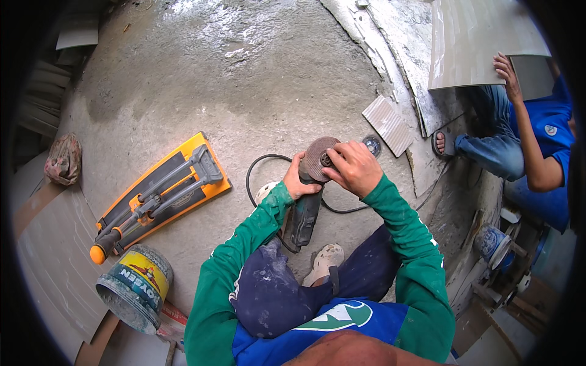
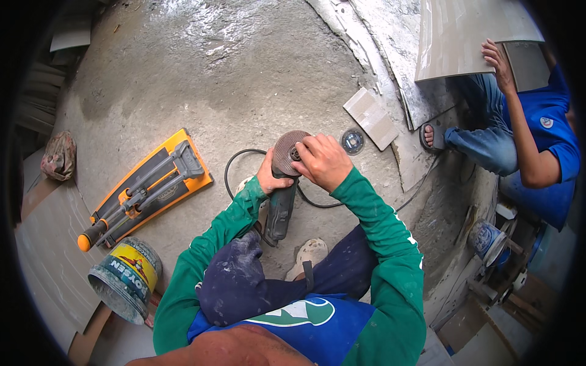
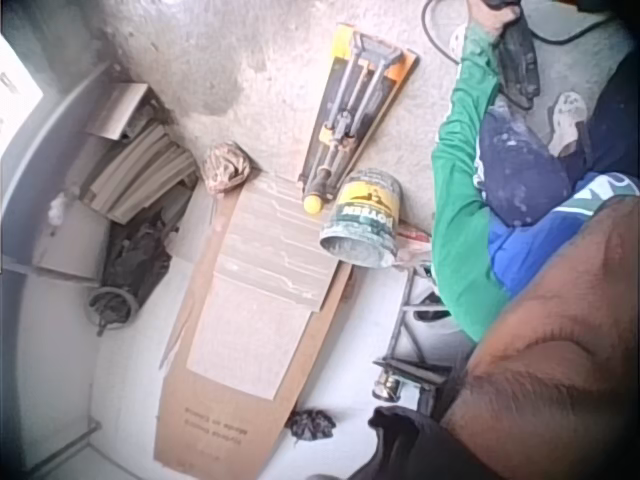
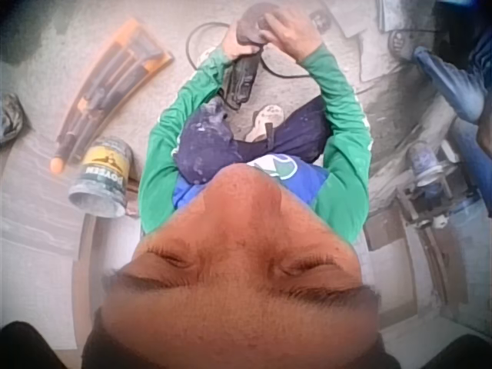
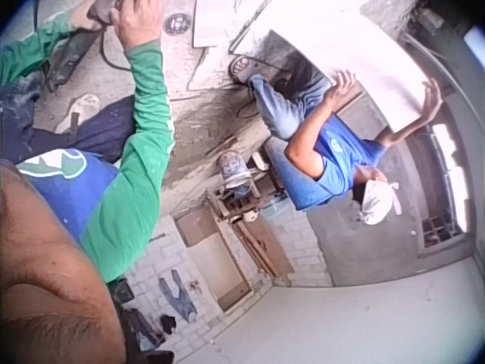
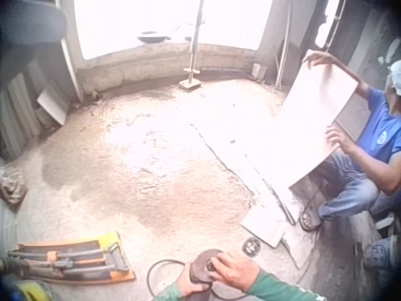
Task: The person picks up an angle grinder and a cutting disc from the floor. They attach the disc to the grinder, secure it with a nut, and tighten it by hand. The person then hands the assembled grinder to a coworker.
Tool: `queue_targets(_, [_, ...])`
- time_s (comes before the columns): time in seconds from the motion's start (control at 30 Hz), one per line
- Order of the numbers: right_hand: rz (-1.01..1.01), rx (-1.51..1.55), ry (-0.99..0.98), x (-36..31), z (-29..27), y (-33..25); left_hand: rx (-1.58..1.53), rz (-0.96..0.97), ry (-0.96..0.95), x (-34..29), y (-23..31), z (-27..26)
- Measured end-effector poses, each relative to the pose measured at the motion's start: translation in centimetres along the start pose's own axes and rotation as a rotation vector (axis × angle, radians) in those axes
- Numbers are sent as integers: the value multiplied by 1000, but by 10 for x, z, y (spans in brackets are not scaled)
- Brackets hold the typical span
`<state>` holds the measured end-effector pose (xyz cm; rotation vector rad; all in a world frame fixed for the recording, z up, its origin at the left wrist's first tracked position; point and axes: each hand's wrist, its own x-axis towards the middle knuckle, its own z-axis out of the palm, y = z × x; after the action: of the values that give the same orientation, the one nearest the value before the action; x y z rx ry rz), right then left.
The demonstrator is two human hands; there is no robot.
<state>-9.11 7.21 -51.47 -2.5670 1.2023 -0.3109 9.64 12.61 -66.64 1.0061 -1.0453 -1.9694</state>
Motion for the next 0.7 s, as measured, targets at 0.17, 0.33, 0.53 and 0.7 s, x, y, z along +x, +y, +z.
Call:
queue_targets(0.17, [8,16,-15,1,-2,-1,39,-6,-10,-1,3,0])
queue_targets(0.33, [30,25,-30,0,2,6,1,2,-17,-1,3,2])
queue_targets(0.53, [26,49,10,-1,1,7,-2,-8,-21,0,2,1])
queue_targets(0.7, [28,49,-20,-2,2,7,37,-17,-1,0,0,0])
